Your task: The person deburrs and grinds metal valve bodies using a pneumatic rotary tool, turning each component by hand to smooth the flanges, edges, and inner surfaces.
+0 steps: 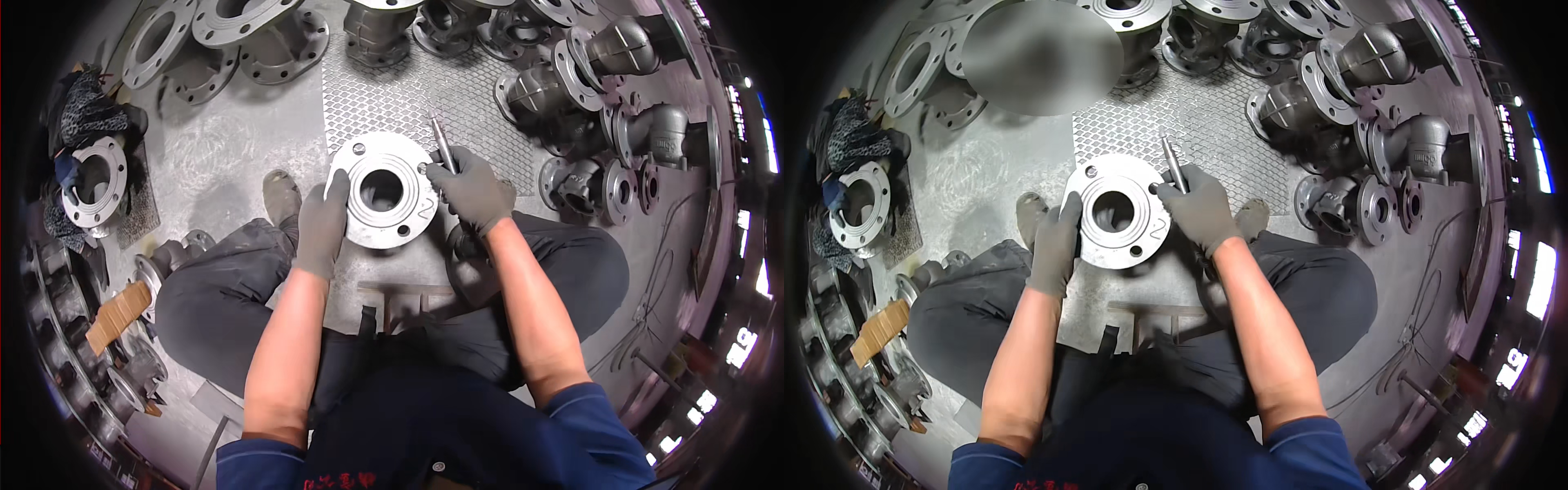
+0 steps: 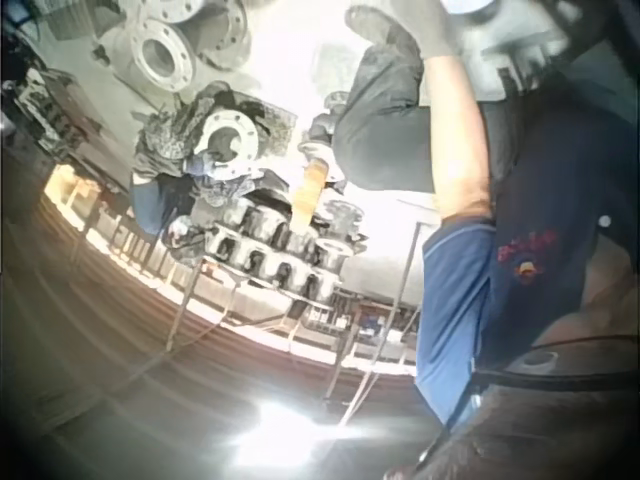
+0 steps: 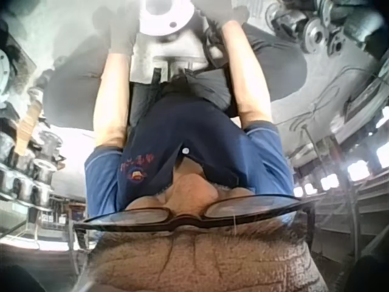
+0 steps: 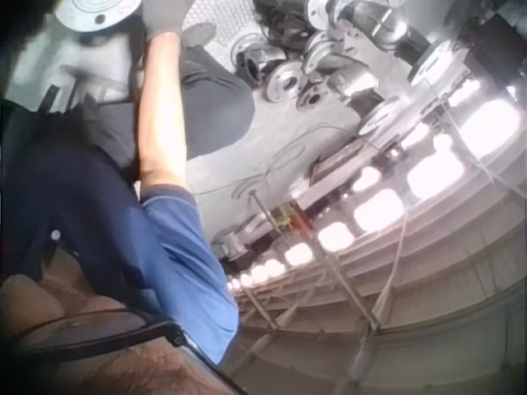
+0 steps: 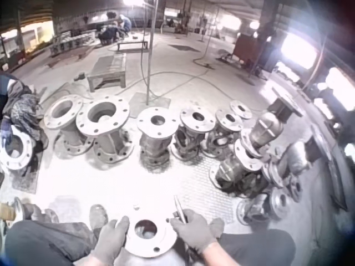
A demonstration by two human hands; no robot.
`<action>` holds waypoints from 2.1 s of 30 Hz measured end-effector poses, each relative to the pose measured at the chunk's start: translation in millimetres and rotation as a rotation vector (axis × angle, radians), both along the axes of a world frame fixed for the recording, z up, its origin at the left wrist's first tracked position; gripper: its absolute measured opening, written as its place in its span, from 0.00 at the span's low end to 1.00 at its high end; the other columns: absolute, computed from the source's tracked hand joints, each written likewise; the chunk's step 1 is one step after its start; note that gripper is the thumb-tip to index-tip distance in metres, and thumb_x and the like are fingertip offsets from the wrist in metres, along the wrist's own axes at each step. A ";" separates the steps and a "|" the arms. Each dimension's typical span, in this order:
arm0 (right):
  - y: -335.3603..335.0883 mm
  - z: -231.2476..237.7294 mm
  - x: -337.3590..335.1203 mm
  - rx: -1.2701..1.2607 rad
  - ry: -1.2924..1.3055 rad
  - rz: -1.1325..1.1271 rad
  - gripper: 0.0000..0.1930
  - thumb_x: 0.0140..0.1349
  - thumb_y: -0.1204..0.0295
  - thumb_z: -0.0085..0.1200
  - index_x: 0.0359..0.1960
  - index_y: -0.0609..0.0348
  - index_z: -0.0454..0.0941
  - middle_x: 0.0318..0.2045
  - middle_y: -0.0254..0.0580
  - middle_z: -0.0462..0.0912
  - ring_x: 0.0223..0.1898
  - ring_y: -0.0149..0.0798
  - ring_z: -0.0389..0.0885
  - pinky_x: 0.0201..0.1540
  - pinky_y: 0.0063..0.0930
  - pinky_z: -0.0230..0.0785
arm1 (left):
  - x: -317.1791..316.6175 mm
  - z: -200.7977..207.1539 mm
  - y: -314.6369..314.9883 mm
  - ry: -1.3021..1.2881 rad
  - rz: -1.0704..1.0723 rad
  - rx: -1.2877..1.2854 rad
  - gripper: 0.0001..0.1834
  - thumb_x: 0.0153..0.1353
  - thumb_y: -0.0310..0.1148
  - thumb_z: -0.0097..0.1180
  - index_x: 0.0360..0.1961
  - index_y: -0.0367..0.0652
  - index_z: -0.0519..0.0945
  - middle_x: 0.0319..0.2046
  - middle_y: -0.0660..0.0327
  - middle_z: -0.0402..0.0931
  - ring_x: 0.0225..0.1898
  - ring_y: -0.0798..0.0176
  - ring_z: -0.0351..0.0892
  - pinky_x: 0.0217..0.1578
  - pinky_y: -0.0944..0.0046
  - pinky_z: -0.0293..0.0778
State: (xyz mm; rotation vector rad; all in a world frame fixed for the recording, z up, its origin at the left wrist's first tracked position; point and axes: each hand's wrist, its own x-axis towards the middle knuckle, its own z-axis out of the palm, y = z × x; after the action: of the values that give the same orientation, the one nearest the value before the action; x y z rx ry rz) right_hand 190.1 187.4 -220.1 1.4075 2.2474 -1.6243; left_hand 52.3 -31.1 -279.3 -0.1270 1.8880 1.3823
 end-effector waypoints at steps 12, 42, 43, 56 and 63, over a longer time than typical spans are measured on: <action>-5.9 -17.9 3.5 -0.002 0.025 0.083 0.23 0.70 0.56 0.64 0.45 0.73 0.86 0.37 0.67 0.90 0.41 0.59 0.91 0.49 0.49 0.79 | 20.0 35.8 11.0 -0.144 0.187 -0.052 0.37 0.87 0.51 0.51 0.78 0.27 0.66 0.65 0.43 0.82 0.55 0.54 0.92 0.42 0.59 0.93; 8.5 -0.5 36.2 -0.082 0.315 0.016 0.12 0.76 0.81 0.55 0.58 0.65 0.81 0.40 0.35 0.83 0.30 0.25 0.78 0.31 0.26 0.73 | -79.3 34.4 33.8 0.158 0.151 0.033 0.21 0.82 0.41 0.60 0.56 0.29 0.88 0.45 0.57 0.90 0.45 0.66 0.87 0.50 0.64 0.80; 6.0 -0.1 39.8 -0.239 0.451 -0.079 0.18 0.76 0.83 0.55 0.66 0.64 0.80 0.40 0.33 0.82 0.35 0.25 0.78 0.35 0.25 0.72 | -85.8 31.9 25.4 0.219 0.148 -0.018 0.21 0.82 0.41 0.59 0.56 0.30 0.88 0.45 0.58 0.90 0.43 0.67 0.86 0.48 0.64 0.80; 45.9 18.4 18.6 -0.362 0.217 -0.076 0.24 0.78 0.73 0.55 0.73 0.62 0.79 0.44 0.50 0.91 0.44 0.40 0.90 0.52 0.35 0.80 | -94.4 41.5 23.3 0.160 0.202 -0.008 0.23 0.82 0.40 0.58 0.57 0.26 0.88 0.47 0.56 0.91 0.45 0.66 0.86 0.48 0.63 0.79; 110.9 57.0 -110.2 0.235 0.261 0.884 0.16 0.72 0.79 0.61 0.59 0.60 0.89 0.40 0.47 0.91 0.35 0.41 0.89 0.43 0.35 0.81 | -85.0 37.8 26.2 0.125 0.277 0.143 0.24 0.83 0.40 0.56 0.61 0.25 0.86 0.49 0.54 0.91 0.48 0.64 0.87 0.51 0.62 0.80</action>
State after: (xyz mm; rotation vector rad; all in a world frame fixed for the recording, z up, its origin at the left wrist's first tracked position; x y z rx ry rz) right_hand 79.8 298.3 -163.1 0.0915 2.6581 -1.2830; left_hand -32.8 -4.9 -241.5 -0.2432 1.9191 1.7426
